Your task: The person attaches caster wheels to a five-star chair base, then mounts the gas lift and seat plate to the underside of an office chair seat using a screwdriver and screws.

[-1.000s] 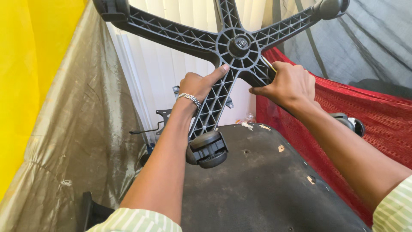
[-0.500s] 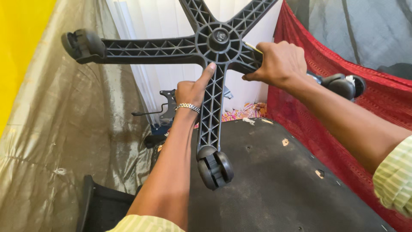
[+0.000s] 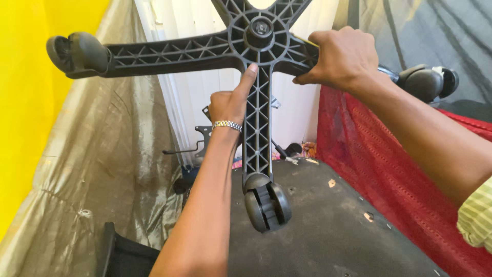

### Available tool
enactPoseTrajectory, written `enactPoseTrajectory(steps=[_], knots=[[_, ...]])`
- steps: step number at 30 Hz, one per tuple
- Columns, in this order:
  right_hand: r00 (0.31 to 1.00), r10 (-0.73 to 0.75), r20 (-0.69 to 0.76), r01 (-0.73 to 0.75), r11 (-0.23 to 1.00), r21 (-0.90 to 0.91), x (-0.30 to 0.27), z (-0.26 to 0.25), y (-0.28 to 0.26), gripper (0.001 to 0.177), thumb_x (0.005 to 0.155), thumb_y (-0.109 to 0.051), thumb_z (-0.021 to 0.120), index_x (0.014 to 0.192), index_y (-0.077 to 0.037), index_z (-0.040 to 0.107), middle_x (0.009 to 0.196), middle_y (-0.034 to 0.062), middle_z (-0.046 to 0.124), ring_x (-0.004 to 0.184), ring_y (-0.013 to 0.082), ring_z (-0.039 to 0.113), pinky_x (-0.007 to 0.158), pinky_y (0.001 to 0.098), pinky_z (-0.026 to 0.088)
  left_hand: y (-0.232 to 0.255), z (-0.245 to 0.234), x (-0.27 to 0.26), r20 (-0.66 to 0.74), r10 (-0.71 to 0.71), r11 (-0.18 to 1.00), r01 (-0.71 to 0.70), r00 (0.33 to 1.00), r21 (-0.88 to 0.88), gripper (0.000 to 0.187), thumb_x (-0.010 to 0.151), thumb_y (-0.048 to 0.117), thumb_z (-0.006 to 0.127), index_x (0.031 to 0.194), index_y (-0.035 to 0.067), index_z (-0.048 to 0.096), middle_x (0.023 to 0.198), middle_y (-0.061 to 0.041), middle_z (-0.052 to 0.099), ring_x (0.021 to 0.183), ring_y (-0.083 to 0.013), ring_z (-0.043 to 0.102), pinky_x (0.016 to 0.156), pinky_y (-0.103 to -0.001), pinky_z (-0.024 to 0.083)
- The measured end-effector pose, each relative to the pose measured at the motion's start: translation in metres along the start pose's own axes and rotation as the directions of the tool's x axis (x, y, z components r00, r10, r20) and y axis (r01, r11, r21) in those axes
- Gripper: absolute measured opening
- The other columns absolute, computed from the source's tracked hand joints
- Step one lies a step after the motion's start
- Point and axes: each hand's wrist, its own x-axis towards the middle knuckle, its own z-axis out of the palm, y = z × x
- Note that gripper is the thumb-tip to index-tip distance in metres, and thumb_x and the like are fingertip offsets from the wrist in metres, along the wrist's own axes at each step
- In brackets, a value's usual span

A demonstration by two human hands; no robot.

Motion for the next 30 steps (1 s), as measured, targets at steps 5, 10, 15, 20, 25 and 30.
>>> enactPoseTrajectory(steps=[5, 10, 15, 20, 25, 30], knots=[[0.997, 0.037, 0.072, -0.033, 0.998, -0.049, -0.001, -0.052, -0.01, 0.067, 0.059, -0.064, 0.089, 0.103, -0.014, 0.076, 0.081, 0.018, 0.073, 0.079, 0.0388, 0.071, 0.072, 0.0494, 0.055, 0.03, -0.018, -0.022, 0.013, -0.054, 0.999, 0.054, 0.998, 0.002, 0.084, 0.06, 0.084, 0.07, 0.05, 0.0, 0.061, 0.063, -0.013, 0.068, 0.063, -0.0231, 0.064, 0.064, -0.04, 0.052], [0.987, 0.066, 0.146, -0.056, 0.996, -0.069, -0.005, -0.094, -0.017, 0.068, 0.057, -0.063, 0.088, 0.105, -0.016, 0.077, 0.087, 0.0168, 0.075, 0.087, 0.0371, 0.072, 0.077, 0.0485, 0.056, 0.056, -0.031, -0.034, 0.021, -0.09, 0.996, 0.089, 0.996, 0.005, 0.091, 0.057, 0.082, 0.071, 0.072, -0.007, 0.073, 0.085, -0.021, 0.076, 0.081, -0.0286, 0.072, 0.079, -0.04, 0.054], [0.965, 0.118, 0.236, -0.117, 0.993, -0.019, -0.026, -0.11, -0.02, 0.062, 0.058, -0.06, 0.087, 0.102, -0.016, 0.079, 0.092, 0.0154, 0.076, 0.092, 0.0353, 0.073, 0.082, 0.0459, 0.057, 0.06, -0.03, -0.035, 0.06, -0.143, 0.989, 0.14, 0.988, 0.056, 0.101, 0.055, 0.08, 0.073, 0.099, -0.01, 0.076, 0.114, -0.027, 0.073, 0.107, -0.0335, 0.07, 0.095, -0.038, 0.051], [0.936, 0.148, 0.318, -0.145, 0.989, -0.034, -0.031, -0.127, -0.025, 0.062, 0.057, -0.06, 0.087, 0.103, -0.019, 0.08, 0.095, 0.0122, 0.077, 0.095, 0.0315, 0.074, 0.083, 0.0439, 0.057, 0.06, -0.033, -0.023, 0.117, -0.159, 0.986, 0.153, 0.98, 0.062, 0.11, 0.052, 0.076, 0.075, 0.121, -0.01, 0.071, 0.131, -0.028, 0.067, 0.123, -0.0346, 0.066, 0.103, -0.038, 0.049], [0.911, 0.137, 0.389, -0.115, 0.99, -0.077, -0.016, -0.146, -0.023, 0.065, 0.055, -0.061, 0.087, 0.106, -0.021, 0.081, 0.098, 0.0091, 0.078, 0.096, 0.0292, 0.075, 0.084, 0.0429, 0.057, 0.083, -0.033, -0.002, 0.386, -0.131, 0.959, 0.215, 0.913, -0.184, 0.075, 0.07, 0.057, 0.079, 0.113, -0.004, 0.072, 0.11, -0.021, 0.072, 0.094, -0.0289, 0.07, 0.085, -0.039, 0.054], [0.85, 0.157, 0.503, -0.109, 0.986, -0.123, 0.006, -0.149, -0.018, 0.07, 0.055, -0.062, 0.088, 0.108, -0.017, 0.082, 0.103, 0.011, 0.079, 0.096, 0.0293, 0.077, 0.085, 0.0421, 0.059, 0.044, -0.042, -0.015, 0.422, 0.641, 0.436, 0.149, 0.641, -0.888, 0.024, 0.102, 0.03, 0.074, 0.105, 0.006, 0.07, 0.09, -0.007, 0.07, 0.077, -0.015, 0.068, 0.068, -0.029, 0.052]])
